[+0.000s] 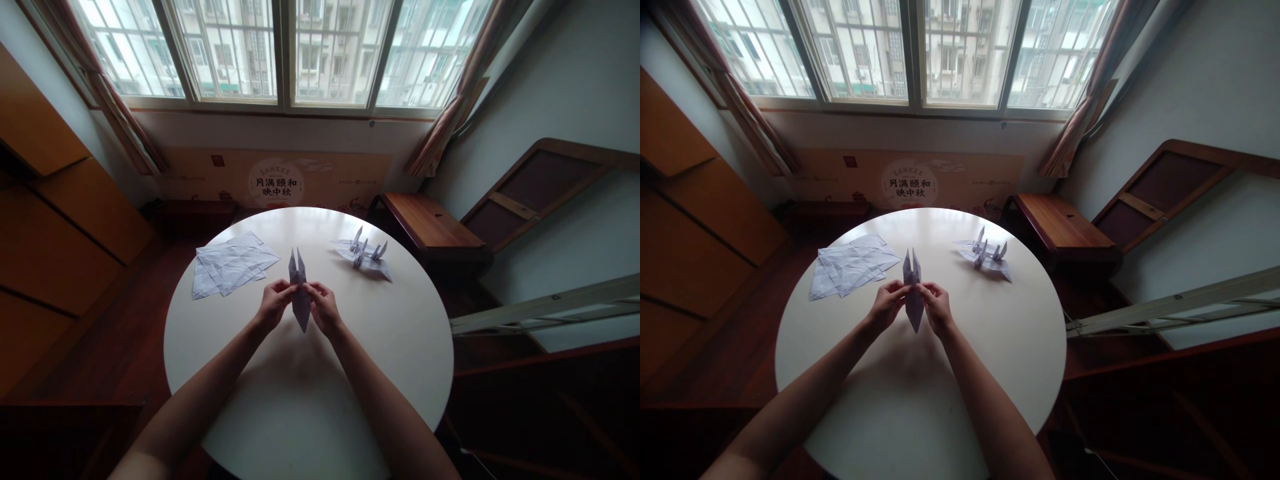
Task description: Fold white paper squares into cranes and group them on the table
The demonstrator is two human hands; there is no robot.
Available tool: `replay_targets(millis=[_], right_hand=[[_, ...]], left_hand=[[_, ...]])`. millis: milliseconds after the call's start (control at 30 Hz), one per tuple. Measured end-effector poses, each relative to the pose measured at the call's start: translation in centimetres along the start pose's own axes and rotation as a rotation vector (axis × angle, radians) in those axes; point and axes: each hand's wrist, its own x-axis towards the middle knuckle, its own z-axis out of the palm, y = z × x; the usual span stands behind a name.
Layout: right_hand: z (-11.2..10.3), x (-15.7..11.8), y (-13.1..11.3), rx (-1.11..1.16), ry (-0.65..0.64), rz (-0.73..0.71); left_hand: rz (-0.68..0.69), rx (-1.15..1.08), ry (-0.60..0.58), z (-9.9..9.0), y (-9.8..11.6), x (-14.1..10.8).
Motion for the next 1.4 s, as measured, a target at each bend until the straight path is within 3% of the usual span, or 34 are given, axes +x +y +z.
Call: replay_targets(millis=[367,567,800,900,1000,1133,1400], right_hand=[[-0.6,0.5,0.8,-0.001,0.136,-0.025],[-0.5,0.5,0.9,0.020,0.194,-0.034],[-0.9,0.4,1.1,-0.049,0.093,-0.047],[-1.0,0.5,0.9,-0.119,0.019,-0.091],[-1.0,0.5,0.4,-0.218,-0.035,-0.158],[-1.1,0.5,-0.3,-0.307,-0.021,-0.207],[-2.1,0.9,-0.7,-0.258,0.001,-0.197]], left_hand=[[-0.045,0.149,0.017,-0.2,0.0,0.1],[0.006,0.071,0.062,-0.3,-0.1,0.1],[-0.081,0.139,0.000,-0.1,0.4,0.0],[-0.036,0.158,0.005,-0.4,0.3,0.2],[0.090,0.205,0.001,-0.6,0.2,0.4],[0.231,0.372,-0.112,-0.8,0.5,0.6],[0.069,0.397,-0.450,-0.9,2.8,-0.2]])
